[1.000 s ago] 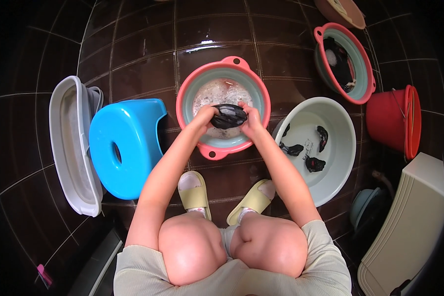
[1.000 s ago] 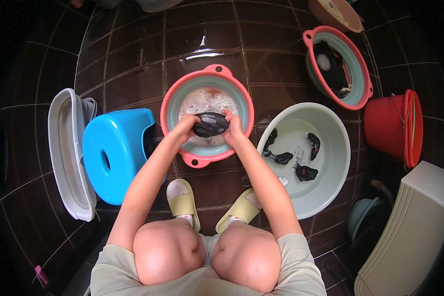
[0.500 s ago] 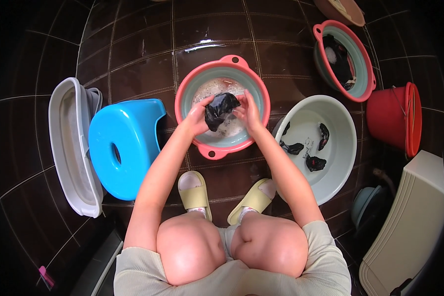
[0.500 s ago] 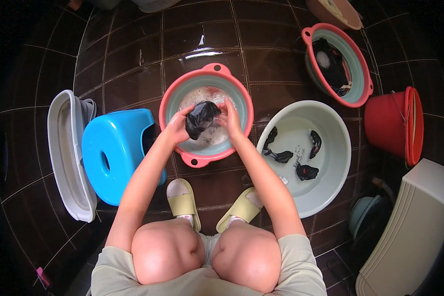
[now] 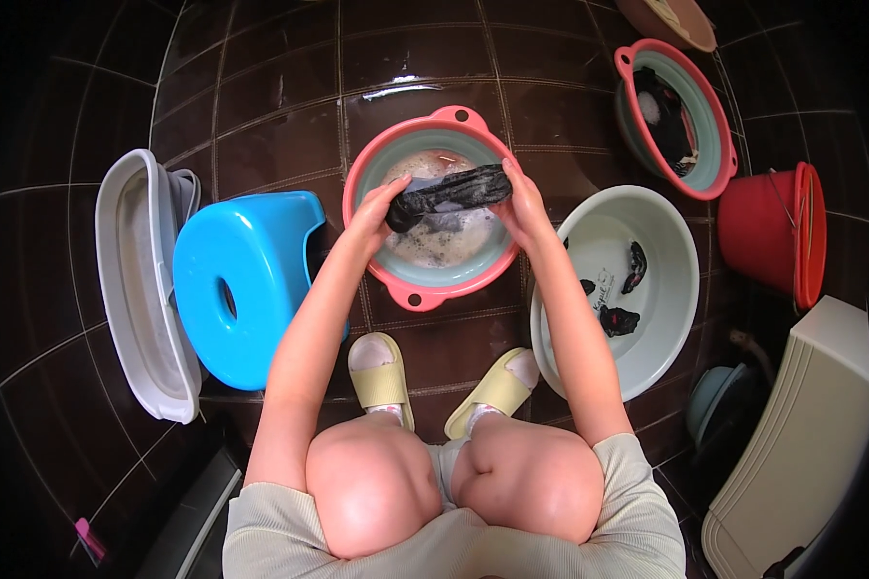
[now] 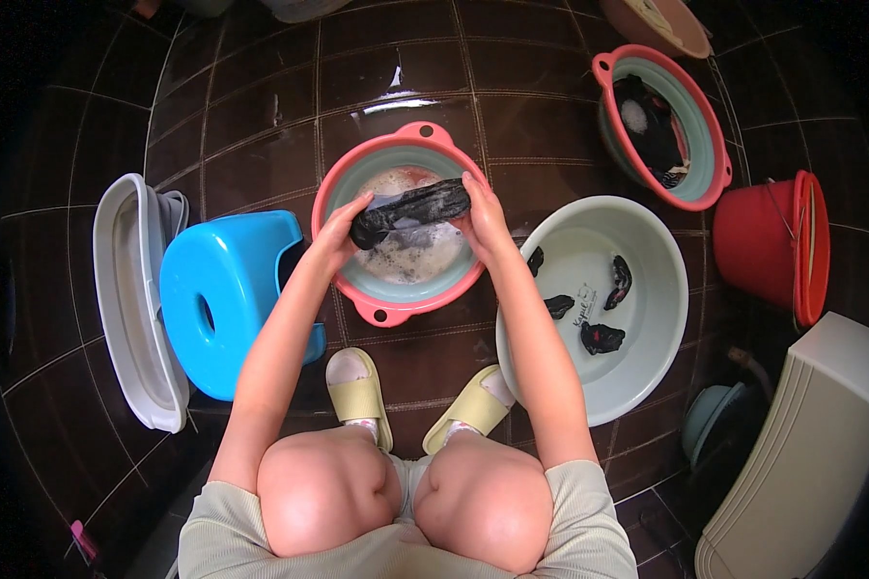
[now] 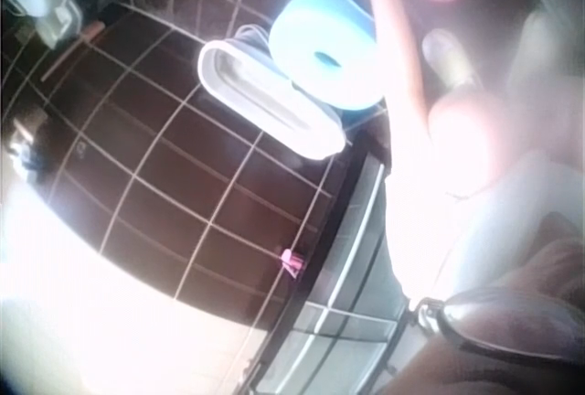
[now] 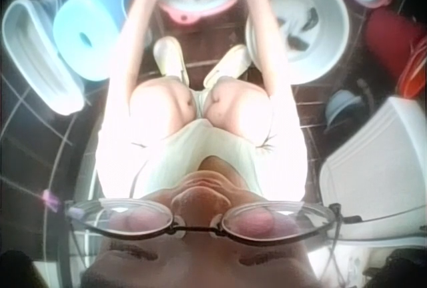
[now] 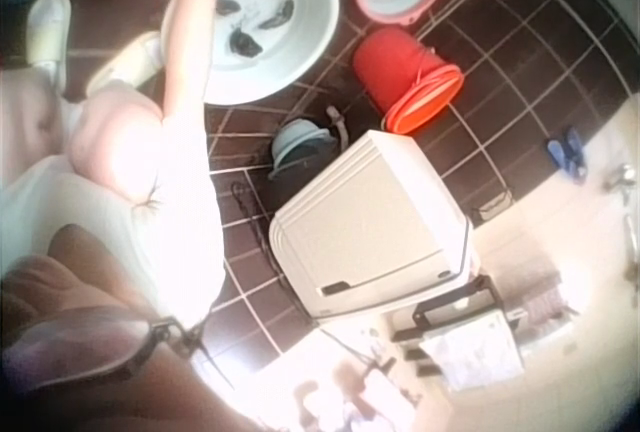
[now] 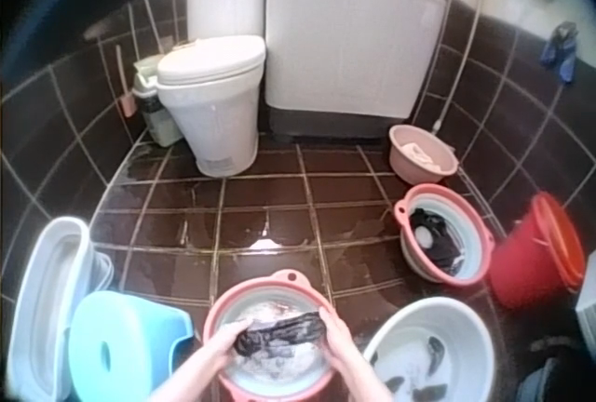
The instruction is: The person washes several small dark fabric items by hand in a pink basin filled with soapy water, rubbing the fabric together and moving items between basins.
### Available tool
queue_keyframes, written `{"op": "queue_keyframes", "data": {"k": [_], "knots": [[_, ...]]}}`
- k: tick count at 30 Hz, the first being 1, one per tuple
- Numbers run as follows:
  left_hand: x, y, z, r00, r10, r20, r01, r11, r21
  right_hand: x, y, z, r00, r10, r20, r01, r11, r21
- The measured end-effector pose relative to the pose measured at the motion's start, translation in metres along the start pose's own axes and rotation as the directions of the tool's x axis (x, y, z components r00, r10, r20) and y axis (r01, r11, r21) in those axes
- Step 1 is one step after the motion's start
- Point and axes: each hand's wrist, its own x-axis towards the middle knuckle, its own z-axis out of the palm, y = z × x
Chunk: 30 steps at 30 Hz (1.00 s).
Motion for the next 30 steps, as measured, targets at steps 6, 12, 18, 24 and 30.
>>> {"op": "queue_keyframes", "data": {"k": [6,12,18,24,30], "knots": [[-0.002,0.005,-0.002,0.998,0.051,0.036,-0.044,0.984,-0.175,0.001,-0.012,-0.012,0.998,0.056,-0.011,-0.055,0.998,0.043],[-0.009,0.012,-0.013,0.962,0.105,0.253,0.017,0.900,-0.436,-0.006,-0.019,-0.015,0.984,-0.024,0.177,0.096,0.905,-0.415],[-0.019,0.014,-0.008,0.939,0.248,0.238,-0.203,0.959,-0.199,-0.013,-0.019,-0.001,0.954,-0.227,0.196,0.264,0.324,-0.909],[-0.001,-0.001,-0.005,0.922,0.385,0.050,-0.381,0.873,0.305,0.007,0.003,-0.028,0.865,-0.451,0.218,0.458,0.534,-0.711],[0.010,-0.012,-0.011,0.780,0.620,0.085,-0.515,0.560,0.649,0.009,0.011,-0.017,0.881,-0.432,0.192,0.454,0.659,-0.600]]}}
